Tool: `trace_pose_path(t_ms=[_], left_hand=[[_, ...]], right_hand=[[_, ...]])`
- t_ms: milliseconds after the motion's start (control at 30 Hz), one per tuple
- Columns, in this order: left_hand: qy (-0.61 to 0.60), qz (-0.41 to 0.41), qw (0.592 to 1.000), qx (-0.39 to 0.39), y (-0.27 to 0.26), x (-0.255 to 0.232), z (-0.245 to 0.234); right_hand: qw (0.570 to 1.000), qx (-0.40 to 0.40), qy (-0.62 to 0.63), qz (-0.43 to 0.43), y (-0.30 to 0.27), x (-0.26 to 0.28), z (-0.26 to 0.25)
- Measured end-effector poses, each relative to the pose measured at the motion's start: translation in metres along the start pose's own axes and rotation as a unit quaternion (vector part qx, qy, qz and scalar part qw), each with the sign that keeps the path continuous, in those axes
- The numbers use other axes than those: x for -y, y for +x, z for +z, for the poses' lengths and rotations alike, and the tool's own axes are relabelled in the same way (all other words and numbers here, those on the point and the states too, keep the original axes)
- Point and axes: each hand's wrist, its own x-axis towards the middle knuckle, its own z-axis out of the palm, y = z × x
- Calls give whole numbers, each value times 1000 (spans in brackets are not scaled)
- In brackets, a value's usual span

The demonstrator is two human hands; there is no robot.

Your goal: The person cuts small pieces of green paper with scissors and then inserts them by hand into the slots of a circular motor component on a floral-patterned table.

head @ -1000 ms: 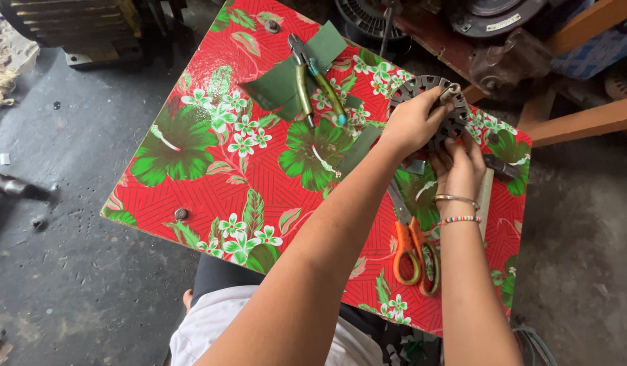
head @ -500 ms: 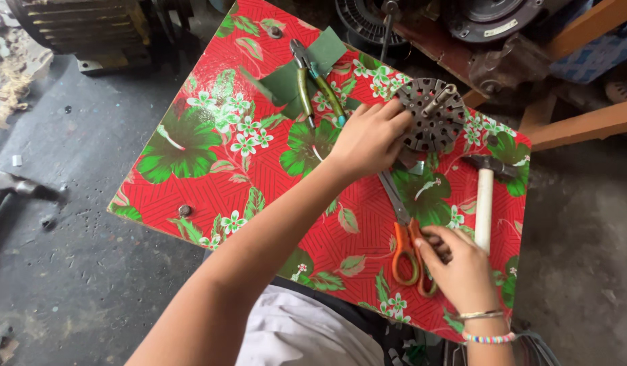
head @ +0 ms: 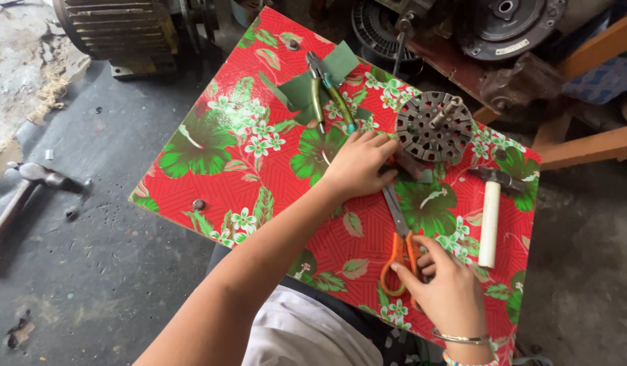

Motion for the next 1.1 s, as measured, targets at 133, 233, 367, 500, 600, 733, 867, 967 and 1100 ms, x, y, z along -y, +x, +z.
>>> trace_pose_path(t_ms=[133, 233, 367, 500, 600, 733, 867, 967, 1100], left_hand=[[0, 3, 1000, 6, -1, 1, -1], [-22, -48, 997, 50, -1, 2, 0], [-49, -69, 994, 76, 3, 6, -3], [-27, -50, 995, 86, 3, 2, -7], [29, -3, 999, 43, 2, -6, -6], [15, -28, 997, 73, 0, -4, -4], [-19, -48, 997, 57, 1, -3, -3], [-53, -68, 995, 59, 2, -2, -5], [-170, -93, 981, 15, 3, 5, -6]], right_hand=[[998, 57, -4, 12, 4, -2, -2], [996, 83, 14, 18, 4, -7, -3], [994, 93, -7, 64, -2, -13, -8], [981, 149, -37, 118, -15, -26, -27], [971, 181, 15, 158, -20, -35, -37], [965, 208, 15, 159, -19, -47, -33], [977, 194, -33, 82, -11, -52, -28], [970, 218, -31, 104, -8, -54, -27], [956, 238, 99, 141, -11, -62, -27]])
